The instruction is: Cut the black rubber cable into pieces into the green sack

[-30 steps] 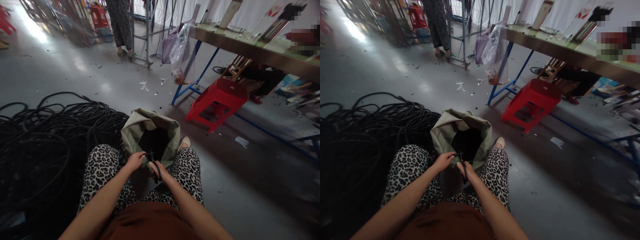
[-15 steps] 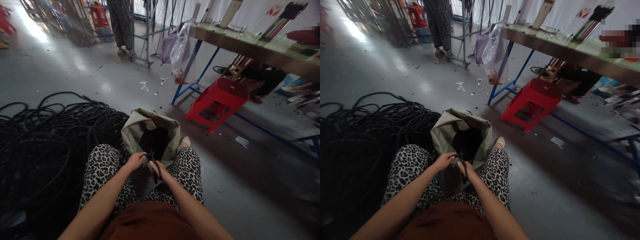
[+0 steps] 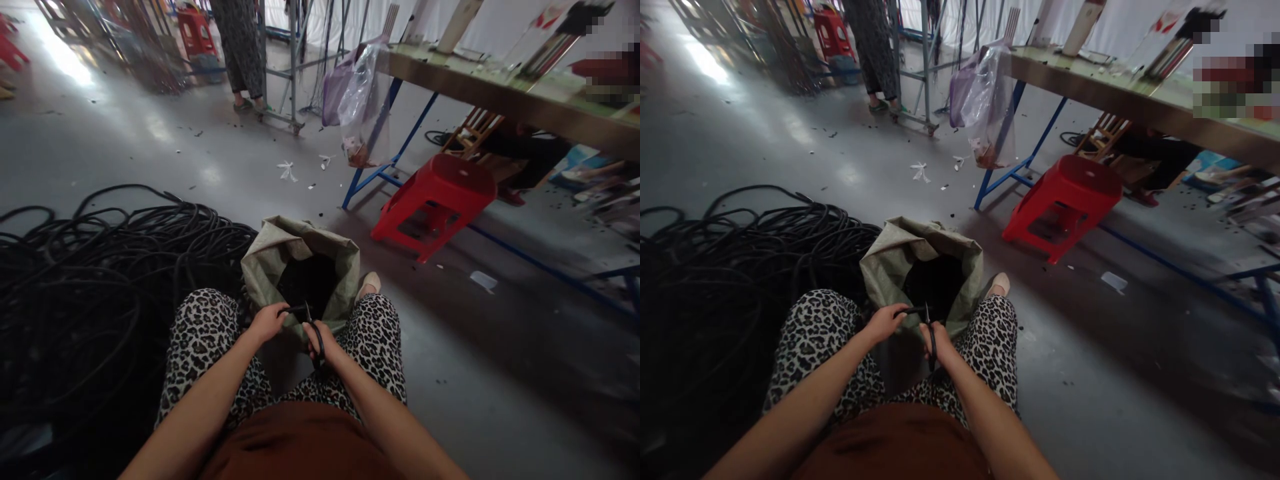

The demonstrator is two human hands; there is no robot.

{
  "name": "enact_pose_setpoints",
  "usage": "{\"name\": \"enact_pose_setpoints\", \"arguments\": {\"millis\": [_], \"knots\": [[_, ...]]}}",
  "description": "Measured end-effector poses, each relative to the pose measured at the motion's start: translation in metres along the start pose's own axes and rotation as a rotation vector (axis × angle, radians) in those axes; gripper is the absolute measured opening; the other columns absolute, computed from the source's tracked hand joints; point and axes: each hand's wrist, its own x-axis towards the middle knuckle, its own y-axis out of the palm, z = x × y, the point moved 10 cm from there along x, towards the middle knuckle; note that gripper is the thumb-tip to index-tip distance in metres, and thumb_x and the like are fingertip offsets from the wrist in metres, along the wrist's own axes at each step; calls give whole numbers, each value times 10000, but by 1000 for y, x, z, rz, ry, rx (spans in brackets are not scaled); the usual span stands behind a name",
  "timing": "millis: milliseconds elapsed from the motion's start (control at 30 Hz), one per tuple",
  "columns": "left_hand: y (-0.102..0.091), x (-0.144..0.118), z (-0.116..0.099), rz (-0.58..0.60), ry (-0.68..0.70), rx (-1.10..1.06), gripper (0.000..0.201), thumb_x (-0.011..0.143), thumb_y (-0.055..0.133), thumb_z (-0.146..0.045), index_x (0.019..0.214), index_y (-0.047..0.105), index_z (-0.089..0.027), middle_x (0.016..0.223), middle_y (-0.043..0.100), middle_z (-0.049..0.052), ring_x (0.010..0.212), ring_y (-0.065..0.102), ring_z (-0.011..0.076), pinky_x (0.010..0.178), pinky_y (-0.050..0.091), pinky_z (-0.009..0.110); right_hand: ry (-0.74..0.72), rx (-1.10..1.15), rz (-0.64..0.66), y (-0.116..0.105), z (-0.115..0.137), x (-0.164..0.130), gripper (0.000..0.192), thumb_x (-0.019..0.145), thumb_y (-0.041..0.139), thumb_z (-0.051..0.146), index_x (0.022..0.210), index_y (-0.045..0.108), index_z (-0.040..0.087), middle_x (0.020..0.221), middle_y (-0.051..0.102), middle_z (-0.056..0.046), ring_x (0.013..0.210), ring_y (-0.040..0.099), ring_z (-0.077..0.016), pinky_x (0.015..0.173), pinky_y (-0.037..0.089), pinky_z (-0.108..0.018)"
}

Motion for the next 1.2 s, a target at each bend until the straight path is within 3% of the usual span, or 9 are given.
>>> {"name": "enact_pose_setpoints", "arguments": {"millis": [533,900,1200], "knots": [[11,2,6,73,-74,71,311,822,474,-279,1063,661,-220,1110,670,38,1023,599,188,894,435,260,28,-90,31,4,-23,10,205,854,516,349,804,488,152,394,385,95,264,398,-83,301,329,-176],[5,4,7,21,-83,-5,321,817,474,-249,1083,649,-209,1120,665,32,1048,590,185,918,432,262,-11,-53,-62,-9,-12,6,226,850,518,370,837,491,146,422,396,91,273,380,-75,303,322,-179],[-3,5,5,-70,-52,-69,341,827,458,-255,1109,634,-182,1129,662,47,1061,591,192,946,436,293,-20,63,98,6,-7,-2,286,888,460,425,942,477,144,493,488,59,324,473,-88,321,341,-167]]}}
